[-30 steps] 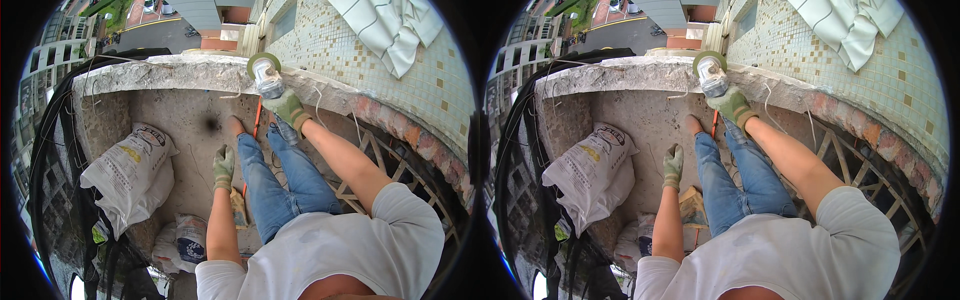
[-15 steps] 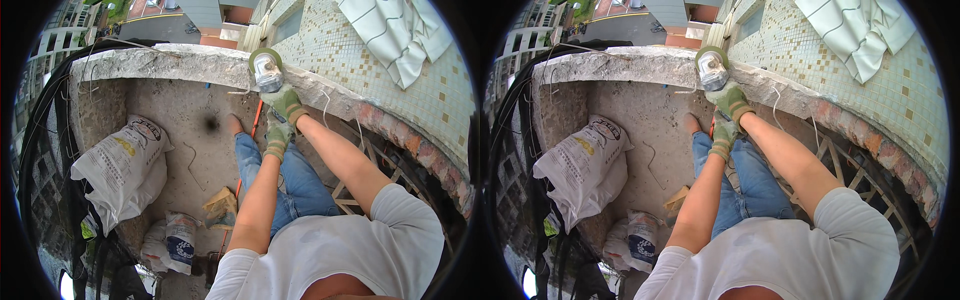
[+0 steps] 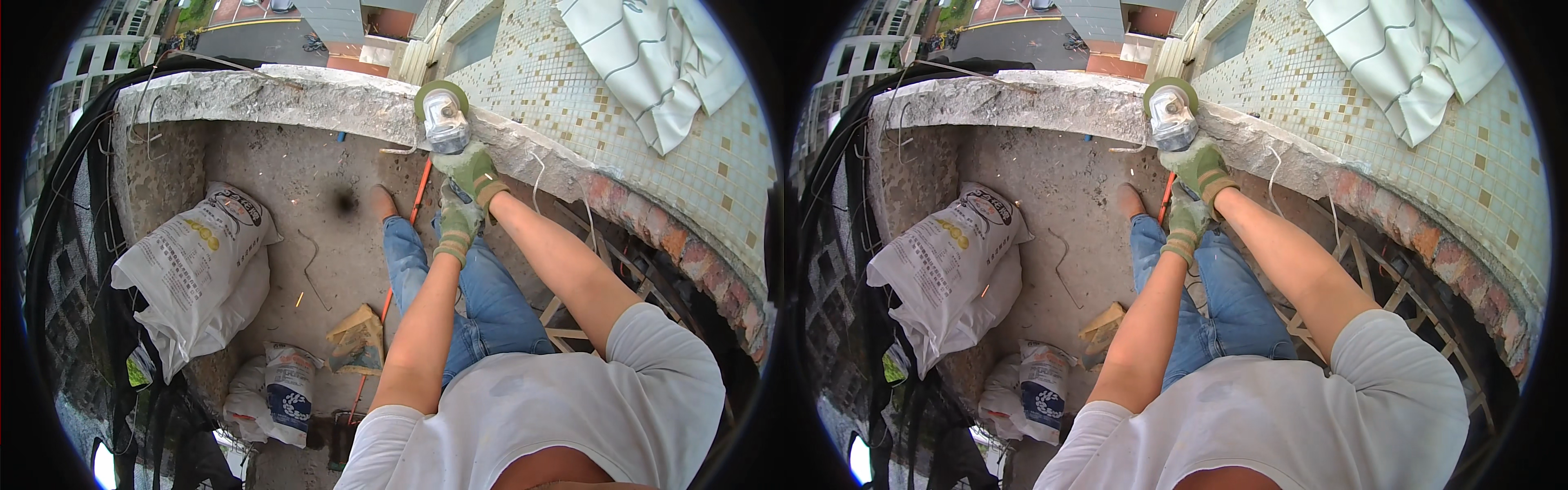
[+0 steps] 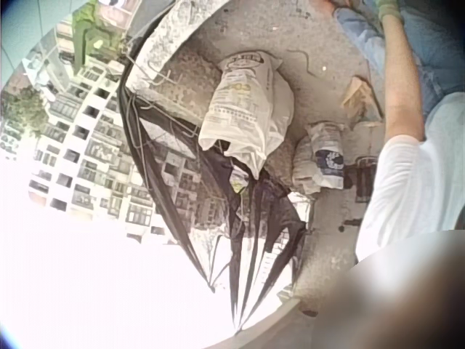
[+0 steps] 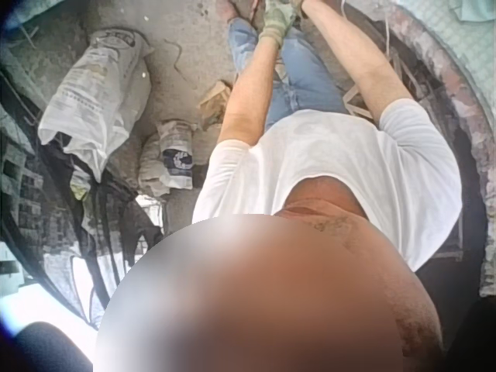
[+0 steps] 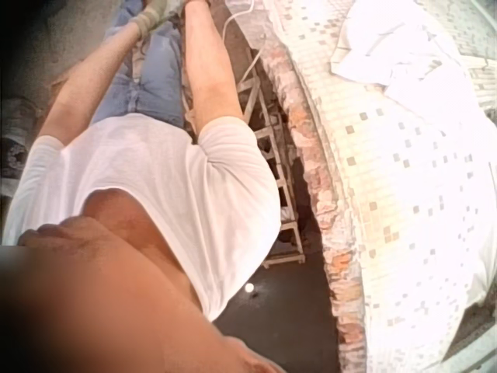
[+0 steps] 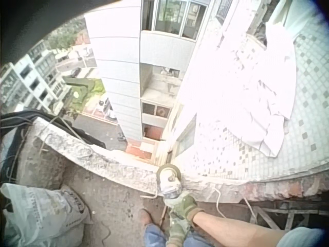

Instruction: Using an angle grinder to grind concrete and cut metal rebars on a building ledge.

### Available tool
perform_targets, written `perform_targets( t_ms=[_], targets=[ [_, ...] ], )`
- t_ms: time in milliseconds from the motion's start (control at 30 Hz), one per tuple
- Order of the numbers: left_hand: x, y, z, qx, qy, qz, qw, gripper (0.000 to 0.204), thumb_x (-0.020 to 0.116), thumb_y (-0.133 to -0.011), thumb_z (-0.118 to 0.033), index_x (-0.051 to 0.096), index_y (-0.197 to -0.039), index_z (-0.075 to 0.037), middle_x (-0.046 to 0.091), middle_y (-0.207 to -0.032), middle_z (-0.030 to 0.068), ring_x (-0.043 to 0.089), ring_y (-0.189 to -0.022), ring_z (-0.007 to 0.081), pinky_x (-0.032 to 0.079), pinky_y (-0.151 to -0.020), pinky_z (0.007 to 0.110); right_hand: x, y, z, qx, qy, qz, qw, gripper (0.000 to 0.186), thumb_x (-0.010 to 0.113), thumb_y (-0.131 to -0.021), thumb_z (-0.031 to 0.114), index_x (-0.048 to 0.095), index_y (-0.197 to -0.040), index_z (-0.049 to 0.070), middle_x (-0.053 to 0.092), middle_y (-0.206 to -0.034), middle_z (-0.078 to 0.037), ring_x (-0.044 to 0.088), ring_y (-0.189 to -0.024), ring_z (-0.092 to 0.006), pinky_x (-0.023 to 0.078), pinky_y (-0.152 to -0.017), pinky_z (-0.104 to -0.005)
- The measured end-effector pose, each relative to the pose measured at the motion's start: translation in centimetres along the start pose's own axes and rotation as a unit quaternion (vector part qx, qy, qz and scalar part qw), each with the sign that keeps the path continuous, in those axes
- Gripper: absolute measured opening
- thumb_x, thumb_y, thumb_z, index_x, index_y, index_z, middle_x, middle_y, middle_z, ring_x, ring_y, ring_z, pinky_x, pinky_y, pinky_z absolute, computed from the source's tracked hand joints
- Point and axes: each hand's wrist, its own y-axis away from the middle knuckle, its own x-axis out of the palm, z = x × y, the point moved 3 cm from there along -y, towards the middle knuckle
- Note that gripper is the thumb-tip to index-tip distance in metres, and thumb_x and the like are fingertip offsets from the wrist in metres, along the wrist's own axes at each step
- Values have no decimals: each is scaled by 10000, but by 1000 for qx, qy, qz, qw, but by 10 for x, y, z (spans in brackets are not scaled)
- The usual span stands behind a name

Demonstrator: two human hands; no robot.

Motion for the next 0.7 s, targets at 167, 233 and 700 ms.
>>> perform_targets(
  t_ms=[167,233,700],
  targets=[
    [7,-3,2,9,79,24,996,714,725,-817,-202,360,-1401,-14,574,-1296,180,572,-1162,305,449,-978,367,-1,-2,0,-6,-4,-4,1000,401,721,-719,384,712,-974,74,707,-908,-210,682,-905,-387,536,-779,-429],
    [12,-7,5,38,153,37,987,683,714,-827,-185,368,-1388,-7,587,-1278,166,575,-1157,287,451,-971,353,-2,-3,0,6,24,7,1000,395,717,-723,380,711,-976,77,706,-911,-212,683,-912,-383,537,-780,-430],
    [2,5,-12,-11,24,-12,1000,693,716,-803,-293,414,-1365,-24,602,-1249,240,589,-1145,394,462,-957,416,-1,-8,-5,-17,-2,25,1000,393,711,-721,361,704,-978,62,705,-914,-220,682,-921,-387,533,-783,-439]
  ],
)
